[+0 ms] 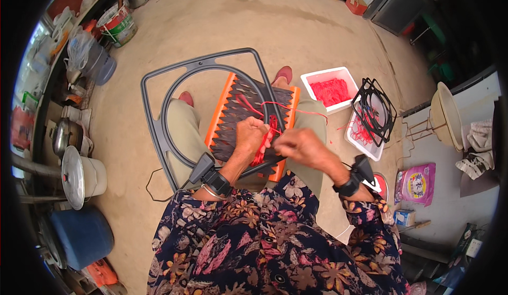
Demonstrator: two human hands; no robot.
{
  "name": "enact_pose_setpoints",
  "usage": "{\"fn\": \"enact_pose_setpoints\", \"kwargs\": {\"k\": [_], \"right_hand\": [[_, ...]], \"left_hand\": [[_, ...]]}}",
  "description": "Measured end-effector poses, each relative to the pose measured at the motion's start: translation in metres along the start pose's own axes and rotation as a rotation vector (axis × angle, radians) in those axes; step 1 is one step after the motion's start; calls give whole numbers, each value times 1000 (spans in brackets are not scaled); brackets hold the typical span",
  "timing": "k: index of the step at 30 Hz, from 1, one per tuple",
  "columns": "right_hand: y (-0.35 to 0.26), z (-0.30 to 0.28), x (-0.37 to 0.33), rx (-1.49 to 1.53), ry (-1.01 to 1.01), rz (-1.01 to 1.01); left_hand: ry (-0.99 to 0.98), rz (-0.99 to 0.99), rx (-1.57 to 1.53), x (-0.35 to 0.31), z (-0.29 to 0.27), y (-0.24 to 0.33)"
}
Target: The recorder is weaving a chair seat by wrapping red cord around a metal frame and interlocking it with existing plastic components.
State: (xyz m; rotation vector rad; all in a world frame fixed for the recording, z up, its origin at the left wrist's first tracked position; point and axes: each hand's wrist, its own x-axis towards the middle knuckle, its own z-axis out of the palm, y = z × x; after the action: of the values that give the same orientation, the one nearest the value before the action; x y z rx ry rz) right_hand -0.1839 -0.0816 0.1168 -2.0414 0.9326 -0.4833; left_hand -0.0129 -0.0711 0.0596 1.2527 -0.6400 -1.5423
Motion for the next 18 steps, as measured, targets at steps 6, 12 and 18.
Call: {"fn": "enact_pose_setpoints", "kwargs": {"k": [6,12,18], "right_hand": [[28,43,21,-690,-61,-372],[29,51,24,-906,-181,-367],[38,40,23,-469,-45,-283]], "left_hand": [[185,95,143,14,-17,-19],[186,75,131,8,-23,-14],[183,91,-15,19,-32,-20]]}}
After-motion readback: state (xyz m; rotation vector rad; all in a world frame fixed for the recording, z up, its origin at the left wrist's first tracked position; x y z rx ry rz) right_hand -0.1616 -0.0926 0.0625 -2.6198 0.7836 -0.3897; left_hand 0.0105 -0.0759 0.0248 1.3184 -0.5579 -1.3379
